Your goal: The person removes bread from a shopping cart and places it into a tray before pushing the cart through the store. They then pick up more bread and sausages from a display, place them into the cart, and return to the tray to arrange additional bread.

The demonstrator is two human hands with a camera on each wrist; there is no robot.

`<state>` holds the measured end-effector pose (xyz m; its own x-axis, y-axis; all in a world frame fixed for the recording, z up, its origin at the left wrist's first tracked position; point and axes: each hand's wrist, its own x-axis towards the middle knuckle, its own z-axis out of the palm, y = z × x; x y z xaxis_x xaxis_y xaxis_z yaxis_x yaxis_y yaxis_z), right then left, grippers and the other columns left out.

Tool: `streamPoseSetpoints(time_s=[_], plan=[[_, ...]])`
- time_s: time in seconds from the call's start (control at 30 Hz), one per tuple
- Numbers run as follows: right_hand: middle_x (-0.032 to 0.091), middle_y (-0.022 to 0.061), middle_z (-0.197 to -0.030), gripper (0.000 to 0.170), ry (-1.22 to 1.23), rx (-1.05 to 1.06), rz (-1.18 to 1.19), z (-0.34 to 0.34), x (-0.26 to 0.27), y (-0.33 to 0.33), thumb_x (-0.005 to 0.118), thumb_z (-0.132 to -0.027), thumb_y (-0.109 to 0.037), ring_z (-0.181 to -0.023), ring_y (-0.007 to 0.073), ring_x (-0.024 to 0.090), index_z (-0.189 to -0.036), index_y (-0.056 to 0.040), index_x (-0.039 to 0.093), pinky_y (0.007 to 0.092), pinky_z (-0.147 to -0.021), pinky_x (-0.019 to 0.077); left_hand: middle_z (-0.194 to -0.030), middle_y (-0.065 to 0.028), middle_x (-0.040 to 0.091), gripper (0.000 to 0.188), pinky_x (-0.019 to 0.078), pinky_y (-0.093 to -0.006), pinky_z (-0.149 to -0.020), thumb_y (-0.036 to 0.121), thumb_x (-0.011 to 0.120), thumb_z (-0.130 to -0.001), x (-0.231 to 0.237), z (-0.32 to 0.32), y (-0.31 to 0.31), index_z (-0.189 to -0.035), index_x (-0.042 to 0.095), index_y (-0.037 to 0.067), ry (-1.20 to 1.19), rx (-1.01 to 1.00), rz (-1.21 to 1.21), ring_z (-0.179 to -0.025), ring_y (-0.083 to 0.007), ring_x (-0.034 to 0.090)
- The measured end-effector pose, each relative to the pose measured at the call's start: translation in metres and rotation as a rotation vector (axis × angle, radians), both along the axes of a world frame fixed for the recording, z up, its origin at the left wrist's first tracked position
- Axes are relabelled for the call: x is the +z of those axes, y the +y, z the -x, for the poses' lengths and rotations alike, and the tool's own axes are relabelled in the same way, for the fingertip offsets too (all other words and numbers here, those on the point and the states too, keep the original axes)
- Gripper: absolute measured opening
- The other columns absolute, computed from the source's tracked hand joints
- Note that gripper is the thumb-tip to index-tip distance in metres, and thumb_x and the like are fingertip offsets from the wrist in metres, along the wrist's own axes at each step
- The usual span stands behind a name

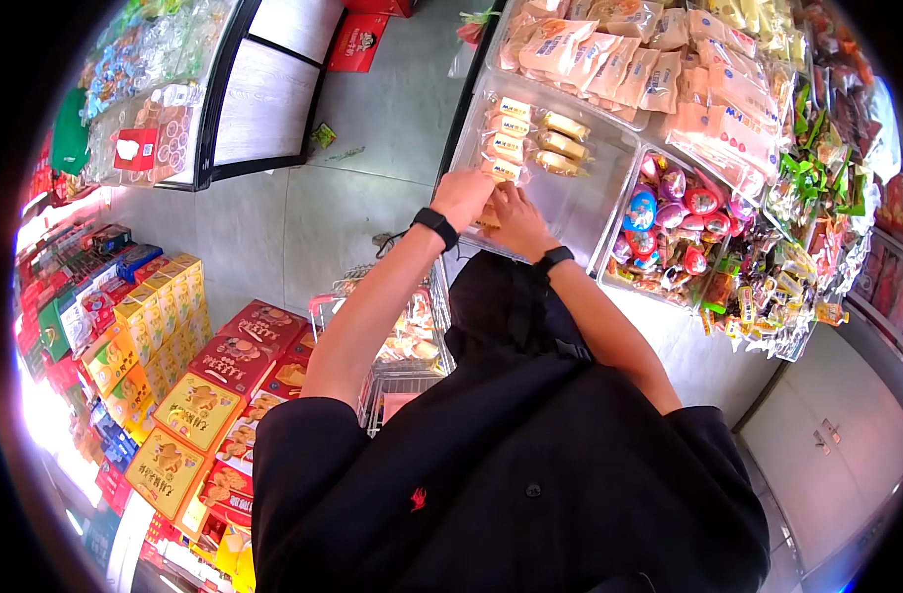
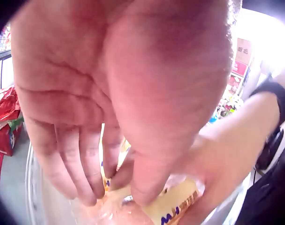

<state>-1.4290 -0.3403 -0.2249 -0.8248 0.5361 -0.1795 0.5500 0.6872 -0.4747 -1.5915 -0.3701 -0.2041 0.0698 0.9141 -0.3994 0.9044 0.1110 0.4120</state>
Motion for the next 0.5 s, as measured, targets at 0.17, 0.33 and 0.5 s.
streamPoseSetpoints(time_s=[0.17,0.33,0.5], plan=[[0.056,0.0183,-0.110,0.054,-0.130,-0.177,0.258,-0.027,0.030,0.013,0.078,-0.071,-0.022,-0.100,0.0421,0.059,-0.114,-0.0061,0.049,0.0483,-0.079,0.0516,-0.086,-0.0136,0.069,0.014,0.0536,-0.0434,-0.066,0.015,0.074,-0.071,0.002,-0.014,-0.008,-0.081,0.070,0.006,0.087,0.000,-0.077,-0.081,-0.0325,0.068],[0.063,0.0214,-0.096,0.044,-0.086,-0.264,0.349,-0.030,-0.011,0.000,0.072,-0.077,-0.017,-0.089,0.0446,0.062,-0.110,-0.0051,0.045,0.0499,-0.074,0.0514,-0.087,-0.0127,0.069,0.013,0.0539,-0.0420,-0.066,0.016,0.074,-0.072,-0.017,-0.021,-0.003,-0.080,0.070,0.007,0.141,0.008,-0.021,-0.080,-0.0304,0.069],[0.062,0.0230,-0.094,0.042,-0.185,-0.321,0.240,-0.025,-0.030,-0.012,0.070,-0.078,-0.014,-0.085,0.0443,0.063,-0.110,-0.0045,0.043,0.0508,-0.070,0.0512,-0.088,-0.0136,0.068,0.019,0.0544,-0.0413,-0.066,0.019,0.074,-0.073,-0.028,-0.032,-0.008,-0.086,0.068,0.007,0.174,0.038,-0.076,-0.080,-0.0290,0.069]])
